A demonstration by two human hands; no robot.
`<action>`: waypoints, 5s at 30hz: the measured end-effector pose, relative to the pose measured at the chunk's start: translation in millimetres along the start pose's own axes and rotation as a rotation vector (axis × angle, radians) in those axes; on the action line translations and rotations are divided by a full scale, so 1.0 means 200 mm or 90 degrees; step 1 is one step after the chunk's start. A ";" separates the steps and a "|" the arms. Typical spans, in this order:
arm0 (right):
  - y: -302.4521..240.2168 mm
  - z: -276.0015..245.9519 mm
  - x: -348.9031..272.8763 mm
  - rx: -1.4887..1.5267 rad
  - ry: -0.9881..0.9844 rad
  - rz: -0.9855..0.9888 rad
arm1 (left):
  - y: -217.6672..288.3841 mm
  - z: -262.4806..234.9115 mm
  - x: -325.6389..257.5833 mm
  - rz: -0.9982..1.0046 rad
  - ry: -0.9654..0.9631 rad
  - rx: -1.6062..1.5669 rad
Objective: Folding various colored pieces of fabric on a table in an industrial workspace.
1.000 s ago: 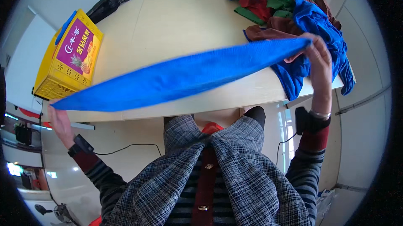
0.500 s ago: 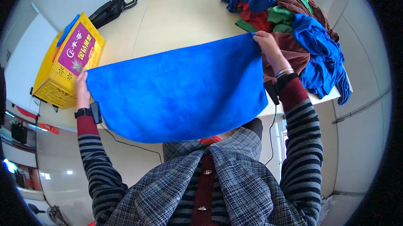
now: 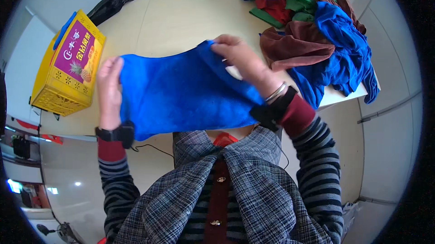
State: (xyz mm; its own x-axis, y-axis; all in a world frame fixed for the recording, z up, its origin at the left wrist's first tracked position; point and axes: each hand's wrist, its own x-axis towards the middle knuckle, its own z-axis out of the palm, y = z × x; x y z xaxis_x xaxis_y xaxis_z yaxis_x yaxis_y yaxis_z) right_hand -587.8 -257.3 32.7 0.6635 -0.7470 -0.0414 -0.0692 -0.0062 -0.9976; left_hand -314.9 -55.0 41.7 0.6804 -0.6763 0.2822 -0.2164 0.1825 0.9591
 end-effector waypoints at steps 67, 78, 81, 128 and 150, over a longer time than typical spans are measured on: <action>0.18 0.26 -0.57 -0.290 -0.016 -0.384 | -1.01 0.41 0.68 -0.041 -0.331 0.648; -0.09 -0.14 -0.60 -0.272 0.071 -0.438 | -0.21 0.29 0.73 -0.048 -0.373 0.727; -0.27 -0.29 -0.59 -0.168 0.077 -0.396 | 0.27 0.17 0.67 -0.055 -0.245 0.561; -0.45 0.19 -0.53 0.006 -0.166 -0.287 | 0.89 -0.39 1.04 0.204 -0.005 0.616; 0.73 -0.36 -0.49 -0.088 0.167 0.119 | -0.44 -0.08 -0.20 -0.048 -0.248 0.511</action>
State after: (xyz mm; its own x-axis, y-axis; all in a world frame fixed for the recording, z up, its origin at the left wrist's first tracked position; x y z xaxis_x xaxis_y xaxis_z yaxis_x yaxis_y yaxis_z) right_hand -717.7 -232.5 -105.8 0.4174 -0.8887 -0.1895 -0.2838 0.0706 -0.9563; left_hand -312.3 -32.6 -53.4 0.4582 -0.8874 0.0517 -0.7046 -0.3271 0.6297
